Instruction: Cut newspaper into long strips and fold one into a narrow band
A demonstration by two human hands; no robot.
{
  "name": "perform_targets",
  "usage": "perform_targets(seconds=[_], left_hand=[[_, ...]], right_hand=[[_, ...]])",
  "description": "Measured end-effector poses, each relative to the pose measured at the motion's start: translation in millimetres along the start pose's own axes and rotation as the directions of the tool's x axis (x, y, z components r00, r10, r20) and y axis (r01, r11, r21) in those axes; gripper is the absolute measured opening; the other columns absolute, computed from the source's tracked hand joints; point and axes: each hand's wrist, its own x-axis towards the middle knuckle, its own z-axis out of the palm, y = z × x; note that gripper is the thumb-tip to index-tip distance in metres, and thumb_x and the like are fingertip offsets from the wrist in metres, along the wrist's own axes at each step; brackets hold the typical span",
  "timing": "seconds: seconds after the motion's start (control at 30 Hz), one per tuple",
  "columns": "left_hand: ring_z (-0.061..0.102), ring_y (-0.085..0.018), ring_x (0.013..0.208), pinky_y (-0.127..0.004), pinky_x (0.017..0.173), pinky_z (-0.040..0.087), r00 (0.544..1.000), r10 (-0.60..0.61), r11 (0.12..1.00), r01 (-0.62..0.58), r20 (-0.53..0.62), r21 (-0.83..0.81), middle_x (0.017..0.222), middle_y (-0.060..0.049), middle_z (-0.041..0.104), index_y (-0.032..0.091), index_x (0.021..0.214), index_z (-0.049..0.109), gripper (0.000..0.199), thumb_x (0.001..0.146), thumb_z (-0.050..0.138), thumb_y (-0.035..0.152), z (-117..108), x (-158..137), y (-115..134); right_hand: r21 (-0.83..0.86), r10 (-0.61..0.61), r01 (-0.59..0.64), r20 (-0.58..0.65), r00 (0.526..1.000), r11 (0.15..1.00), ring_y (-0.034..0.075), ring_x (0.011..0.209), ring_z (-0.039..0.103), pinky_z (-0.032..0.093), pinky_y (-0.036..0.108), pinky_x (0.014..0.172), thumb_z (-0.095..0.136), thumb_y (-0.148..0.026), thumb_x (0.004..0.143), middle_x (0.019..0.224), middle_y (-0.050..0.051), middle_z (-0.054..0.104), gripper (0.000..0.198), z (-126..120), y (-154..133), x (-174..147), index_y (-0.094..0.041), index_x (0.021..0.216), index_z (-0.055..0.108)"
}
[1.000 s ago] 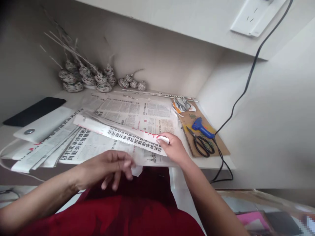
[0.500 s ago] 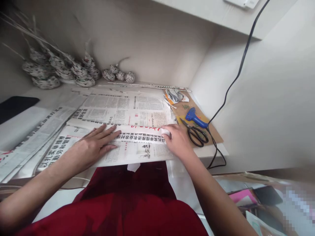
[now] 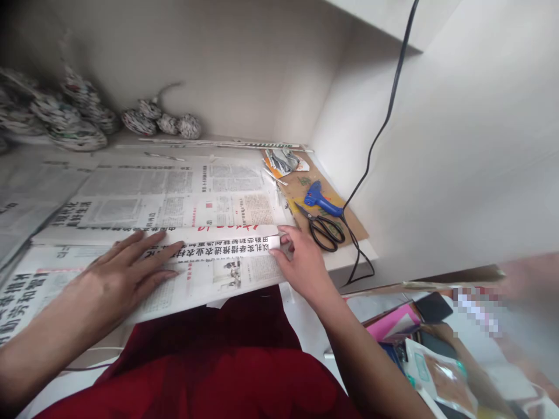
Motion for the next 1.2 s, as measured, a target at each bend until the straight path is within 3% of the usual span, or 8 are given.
perform_targets(seconds=[0.2, 0.37, 0.5, 0.57, 0.73, 0.93, 1.07, 1.2], left_hand=[[0.058, -0.030, 0.135, -0.050, 0.116, 0.047, 0.997, 0.053, 0.994, -0.058, -0.055, -0.091, 0.141, -0.013, 0.064, 0.022, 0.141, 0.055, 0.043, 0.103, 0.048, 0.040, 5.5, 12.4, 11.5], [0.062, -0.036, 0.121, -0.053, 0.096, 0.058, 0.998, -0.002, 0.999, -0.001, 0.056, 0.042, 0.132, -0.016, 0.063, 0.025, 0.154, 0.045, 0.058, 0.102, 0.043, 0.052, -2.0, 27.5, 23.5], [0.062, -0.041, 0.113, -0.057, 0.083, 0.060, 0.986, -0.056, 0.980, 0.024, 0.157, 0.198, 0.125, -0.017, 0.063, 0.037, 0.145, 0.058, 0.056, 0.094, 0.056, 0.060, -0.4, 43.1, 33.1], [0.061, -0.042, 0.116, -0.059, 0.087, 0.059, 0.987, -0.034, 0.985, 0.007, 0.158, 0.170, 0.125, -0.018, 0.063, 0.033, 0.138, 0.064, 0.054, 0.093, 0.056, 0.061, 3.6, 48.4, 35.6], [0.057, -0.034, 0.132, -0.053, 0.111, 0.049, 0.988, 0.128, 0.992, -0.127, 0.089, -0.020, 0.141, -0.020, 0.061, 0.012, 0.133, 0.063, 0.053, 0.105, 0.035, 0.048, 14.2, 50.2, 34.7], [0.061, -0.034, 0.129, -0.053, 0.105, 0.055, 0.990, 0.132, 0.991, -0.131, 0.053, -0.016, 0.141, -0.020, 0.063, 0.010, 0.130, 0.064, 0.050, 0.104, 0.041, 0.046, 12.9, 49.2, 33.8], [0.058, -0.032, 0.133, -0.052, 0.111, 0.051, 0.985, 0.169, 0.985, -0.168, 0.045, -0.028, 0.141, -0.018, 0.064, 0.009, 0.133, 0.063, 0.048, 0.104, 0.044, 0.044, 13.9, 50.1, 33.1], [0.058, -0.033, 0.134, -0.052, 0.113, 0.050, 0.979, 0.203, 0.979, -0.202, 0.032, -0.019, 0.139, -0.019, 0.066, 0.007, 0.132, 0.063, 0.048, 0.104, 0.046, 0.041, 15.2, 50.1, 31.5]], right_hand=[[0.196, 0.122, -0.133, 0.070, 0.990, 0.971, 0.019, 0.074, 0.062, 0.051, 0.035, 0.072, 0.068, -0.031, 0.086, 0.084, 0.002, 0.068, 0.035, 4.3, -5.1, 3.4, -0.021, 0.119, 0.062], [0.059, 0.019, -0.025, 0.088, 0.996, 0.998, 0.021, 0.077, 0.063, 0.049, 0.034, 0.071, 0.063, -0.031, 0.091, 0.081, 0.003, 0.067, 0.024, 2.9, -4.2, 5.7, -0.023, 0.112, 0.072], [-0.016, -0.056, 0.058, 0.109, 0.993, 0.998, 0.022, 0.078, 0.062, 0.048, 0.035, 0.072, 0.061, -0.027, 0.093, 0.081, 0.003, 0.069, 0.015, 2.0, -3.0, 5.5, -0.023, 0.103, 0.070], [-0.070, -0.080, 0.087, 0.102, 0.992, 0.994, 0.024, 0.082, 0.062, 0.049, 0.037, 0.075, 0.059, -0.028, 0.094, 0.084, 0.004, 0.068, 0.013, 1.9, -3.1, 4.7, -0.023, 0.100, 0.070], [-0.229, -0.241, 0.232, -0.013, 0.970, 0.945, 0.029, 0.102, 0.061, 0.048, 0.046, 0.093, 0.062, -0.024, 0.094, 0.105, 0.010, 0.070, 0.010, 3.3, -9.5, 4.6, -0.021, 0.099, 0.070], [-0.273, -0.274, 0.240, -0.093, 0.957, 0.931, 0.032, 0.112, 0.061, 0.046, 0.051, 0.099, 0.063, -0.030, 0.094, 0.113, 0.010, 0.071, 0.016, 3.4, -20.1, 12.4, -0.023, 0.108, 0.067], [-0.267, -0.339, 0.295, -0.136, 0.931, 0.917, 0.032, 0.127, 0.057, 0.042, 0.051, 0.110, 0.059, -0.031, 0.098, 0.129, 0.012, 0.068, 0.031, 1.5, -25.9, 20.1, -0.021, 0.127, 0.063], [-0.298, -0.357, 0.338, -0.009, 0.934, 0.893, 0.034, 0.137, 0.052, 0.038, 0.053, 0.117, 0.054, -0.038, 0.102, 0.142, 0.017, 0.063, 0.047, 14.0, -44.8, 26.1, -0.013, 0.141, 0.058]])
